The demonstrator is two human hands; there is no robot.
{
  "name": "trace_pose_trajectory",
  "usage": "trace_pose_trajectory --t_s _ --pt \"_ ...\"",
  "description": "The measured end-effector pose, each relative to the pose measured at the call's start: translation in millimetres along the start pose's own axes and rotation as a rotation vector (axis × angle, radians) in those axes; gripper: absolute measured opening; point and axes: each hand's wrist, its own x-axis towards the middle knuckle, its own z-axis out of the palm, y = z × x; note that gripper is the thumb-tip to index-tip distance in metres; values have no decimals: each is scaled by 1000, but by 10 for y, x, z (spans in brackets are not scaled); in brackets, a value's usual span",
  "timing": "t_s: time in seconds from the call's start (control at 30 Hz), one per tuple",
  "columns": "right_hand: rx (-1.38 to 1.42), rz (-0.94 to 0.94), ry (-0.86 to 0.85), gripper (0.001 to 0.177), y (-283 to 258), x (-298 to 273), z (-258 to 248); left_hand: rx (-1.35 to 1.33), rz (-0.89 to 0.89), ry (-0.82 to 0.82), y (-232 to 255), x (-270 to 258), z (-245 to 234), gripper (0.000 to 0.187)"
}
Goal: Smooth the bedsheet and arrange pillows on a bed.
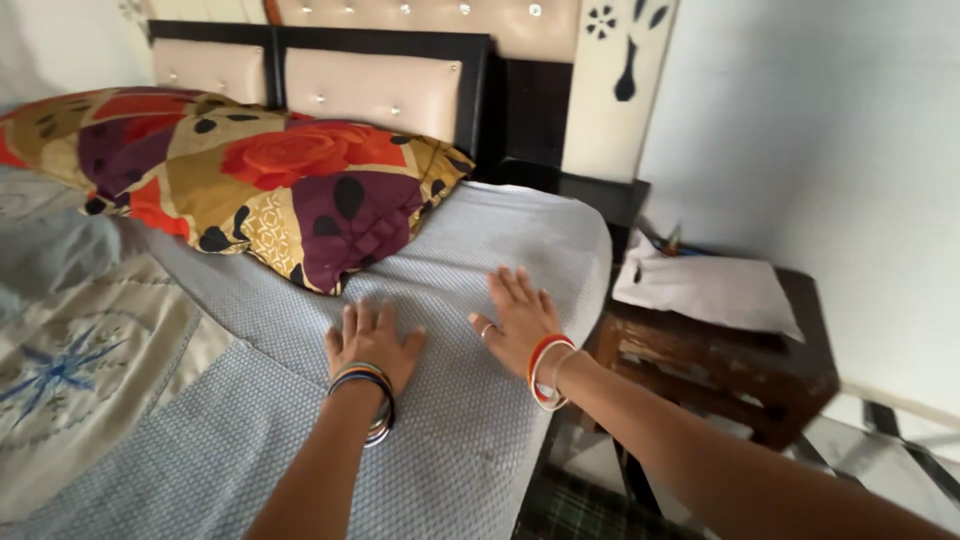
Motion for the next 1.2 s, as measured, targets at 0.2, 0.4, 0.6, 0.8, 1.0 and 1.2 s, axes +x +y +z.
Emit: trace_pose_trajectory --t_s 0.2,0.4,0.6,0.8,1.0,1.2 --pt "-186 -91 -197 66 268 322 73 95 -84 -149 480 116 59 79" --pt "-193 -48 -193 67 385 513 62 59 47 -184 839 346 147 70" --pt "-222 -17 -201 66 322 554 84 17 88 -165 793 347 178 67" --pt "-212 7 -210 64 315 519 57 19 107 -114 772 387 250 66" --pt "-238 40 -275 65 262 661 -13 24 373 -148 692 869 521 63" --pt "-181 150 -270 59 -145 498 -218 -645 507 -246 315 1406 731 46"
